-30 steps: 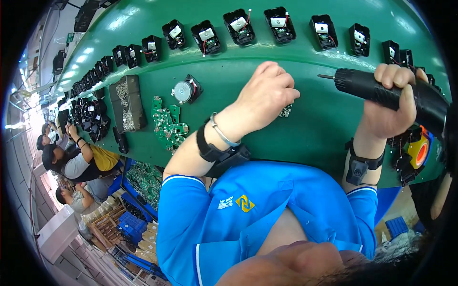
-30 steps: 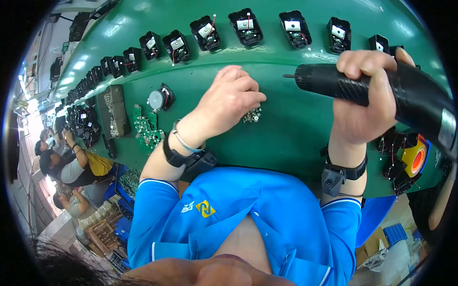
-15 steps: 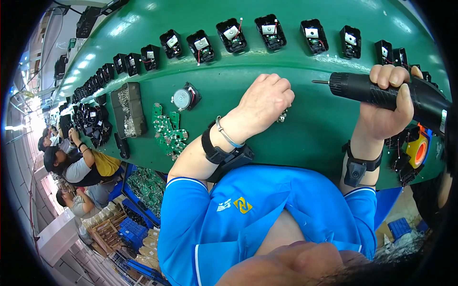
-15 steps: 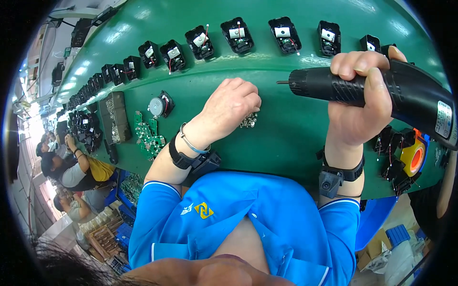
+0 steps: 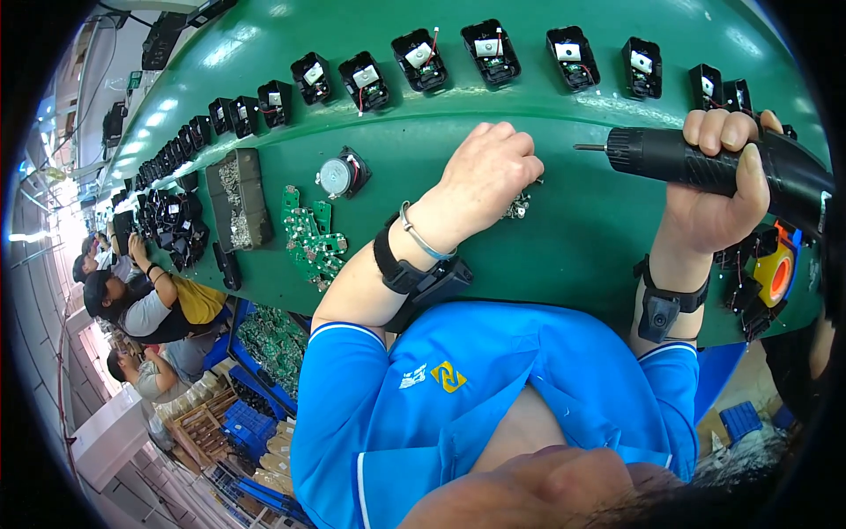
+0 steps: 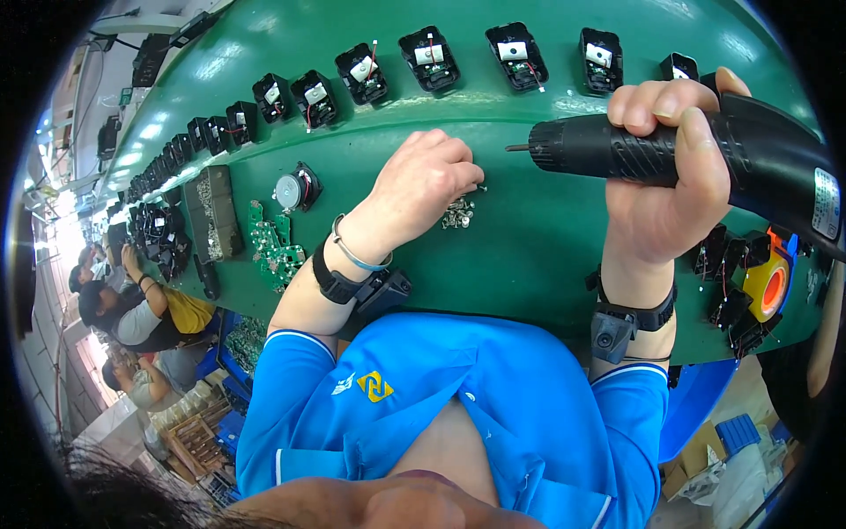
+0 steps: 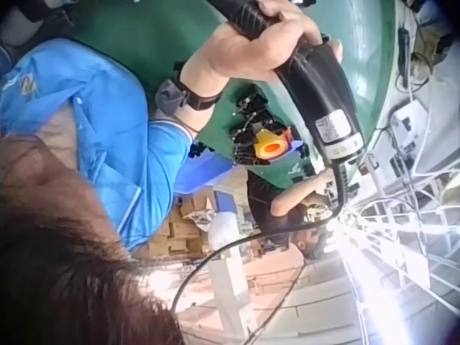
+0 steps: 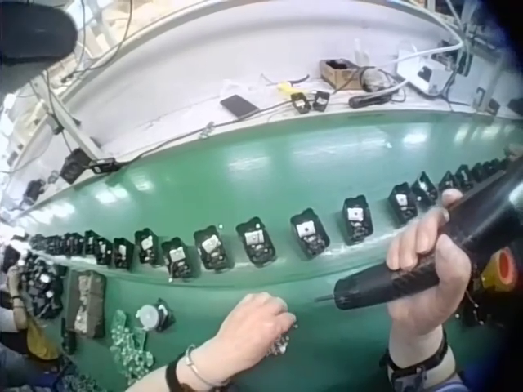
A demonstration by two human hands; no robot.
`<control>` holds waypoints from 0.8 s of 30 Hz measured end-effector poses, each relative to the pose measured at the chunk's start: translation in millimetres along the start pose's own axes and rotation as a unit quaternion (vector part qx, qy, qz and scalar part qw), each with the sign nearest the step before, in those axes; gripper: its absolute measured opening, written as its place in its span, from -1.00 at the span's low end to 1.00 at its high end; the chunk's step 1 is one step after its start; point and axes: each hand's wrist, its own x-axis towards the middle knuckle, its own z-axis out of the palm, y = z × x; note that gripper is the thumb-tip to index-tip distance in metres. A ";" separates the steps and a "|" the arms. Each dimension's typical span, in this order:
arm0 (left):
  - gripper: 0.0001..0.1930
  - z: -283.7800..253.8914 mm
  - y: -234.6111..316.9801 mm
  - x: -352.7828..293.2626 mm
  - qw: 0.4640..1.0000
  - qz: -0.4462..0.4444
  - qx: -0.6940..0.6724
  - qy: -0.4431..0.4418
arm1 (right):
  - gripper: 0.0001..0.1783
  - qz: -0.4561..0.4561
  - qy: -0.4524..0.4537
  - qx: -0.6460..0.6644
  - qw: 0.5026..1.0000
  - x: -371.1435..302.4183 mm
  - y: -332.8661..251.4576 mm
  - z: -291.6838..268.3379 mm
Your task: The person picks up a screw by hand, places it into a black housing, and secures it using a power screwdriver, repeating this for several housings before picking up a green circuit board.
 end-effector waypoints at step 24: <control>-0.90 14.9 13.8 30.7 0.383 -0.191 -0.903 0.037 | -0.61 -0.058 0.045 0.059 0.996 -0.8 -24.2 2.4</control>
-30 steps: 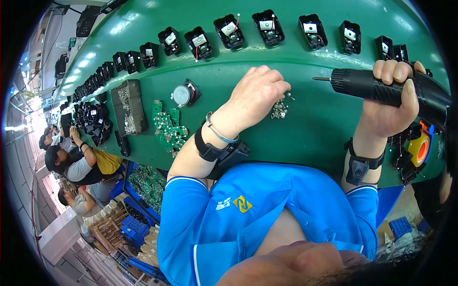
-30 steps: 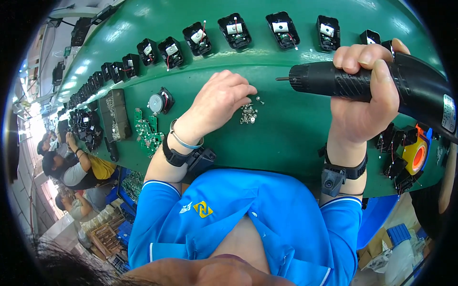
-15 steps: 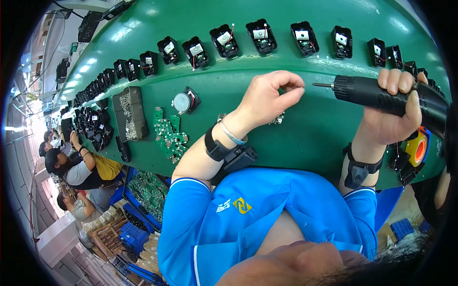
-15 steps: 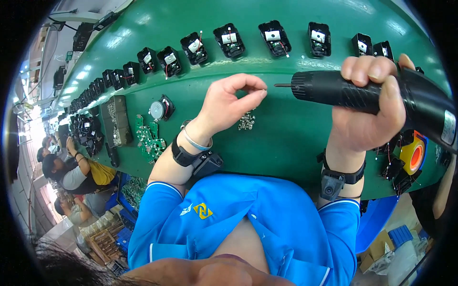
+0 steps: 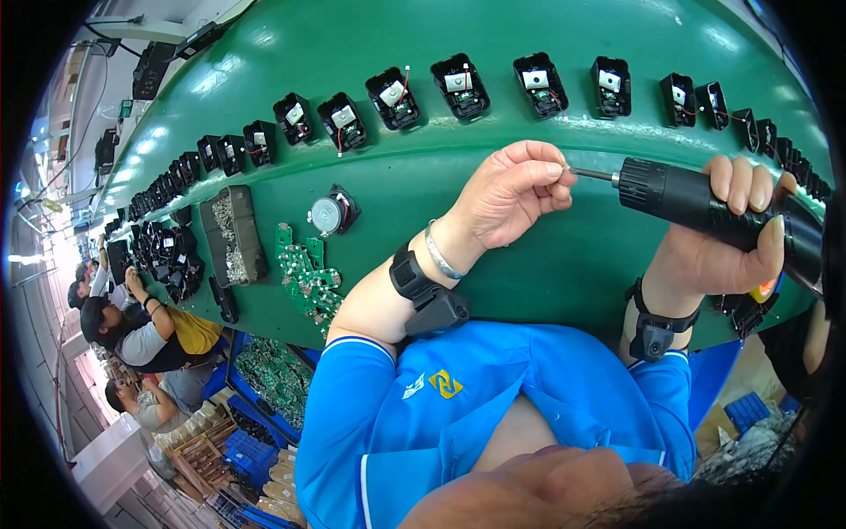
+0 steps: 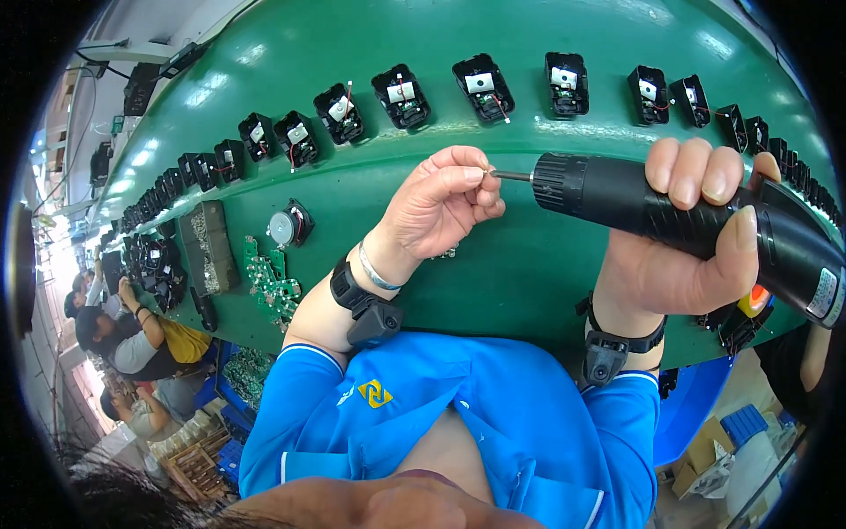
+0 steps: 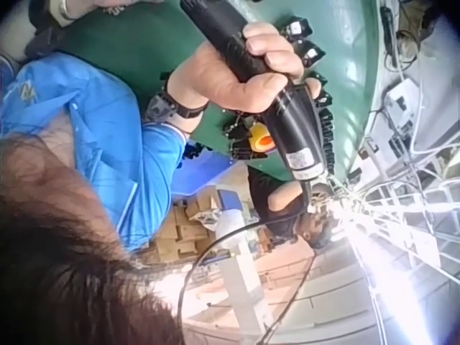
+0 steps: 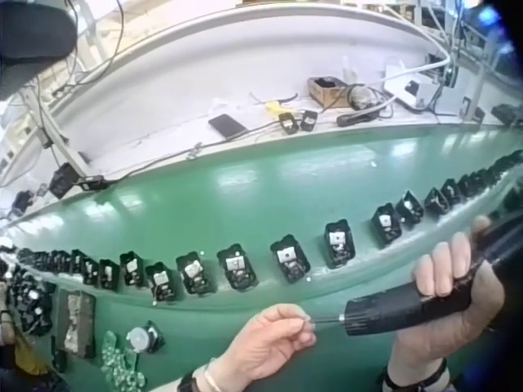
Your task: The person picks up a screw by hand, places it into a black housing, and secures it using a power screwdriver, repeating this for several housings before picking up a green circuit board.
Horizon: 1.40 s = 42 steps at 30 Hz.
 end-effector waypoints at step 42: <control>-0.80 6.4 -11.2 -5.6 0.984 0.068 0.166 -0.004 | -0.56 -0.016 -0.084 -0.028 0.996 -3.8 -10.4 4.2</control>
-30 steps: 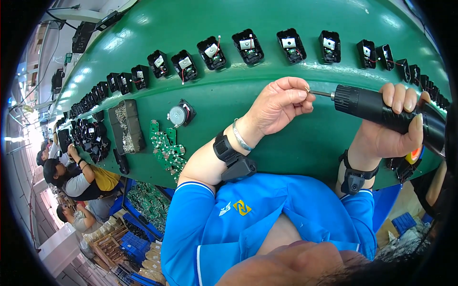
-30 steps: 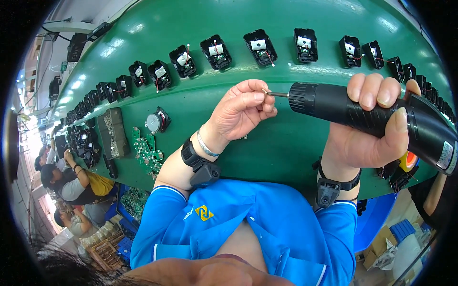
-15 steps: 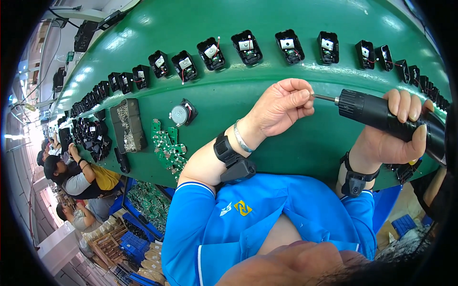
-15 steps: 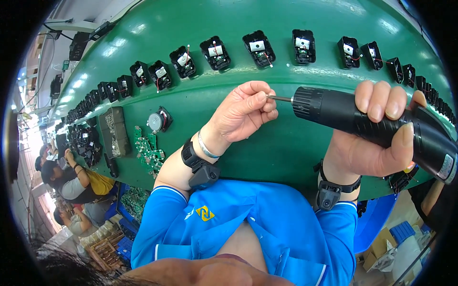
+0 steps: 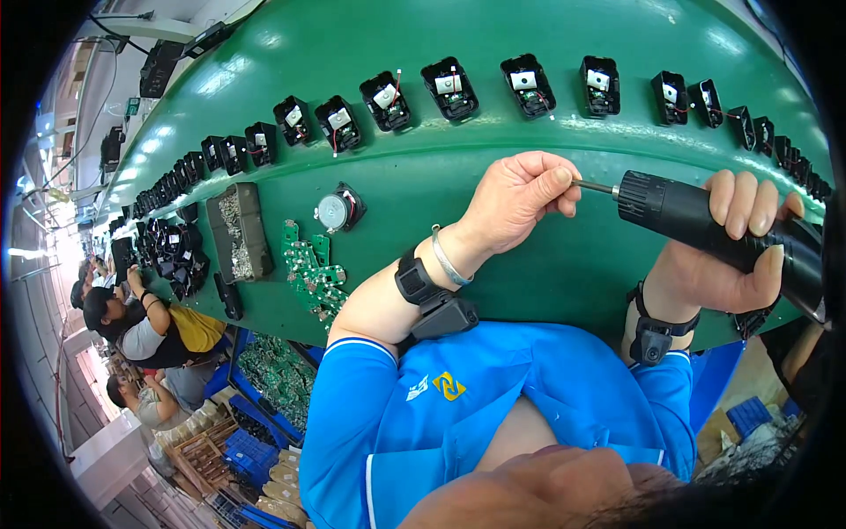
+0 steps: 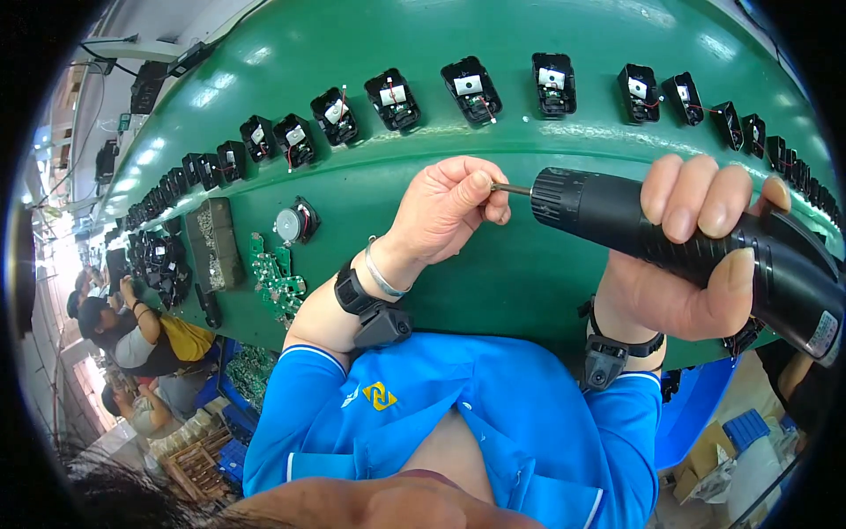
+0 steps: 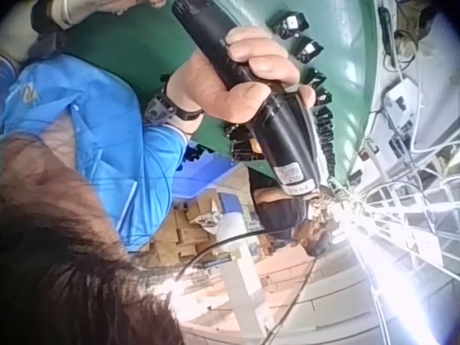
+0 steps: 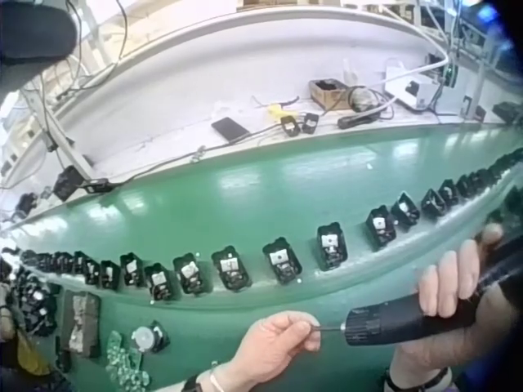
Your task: The person picks up a screw by hand, places it into a black housing, and secures it using a power screwdriver, repeating this for several housings before picking up a green circuit board.
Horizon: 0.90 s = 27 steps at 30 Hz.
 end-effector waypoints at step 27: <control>-0.29 -47.7 63.2 47.5 0.469 0.275 0.833 0.106 | -0.74 -0.016 0.064 -0.081 0.994 28.9 61.5 12.3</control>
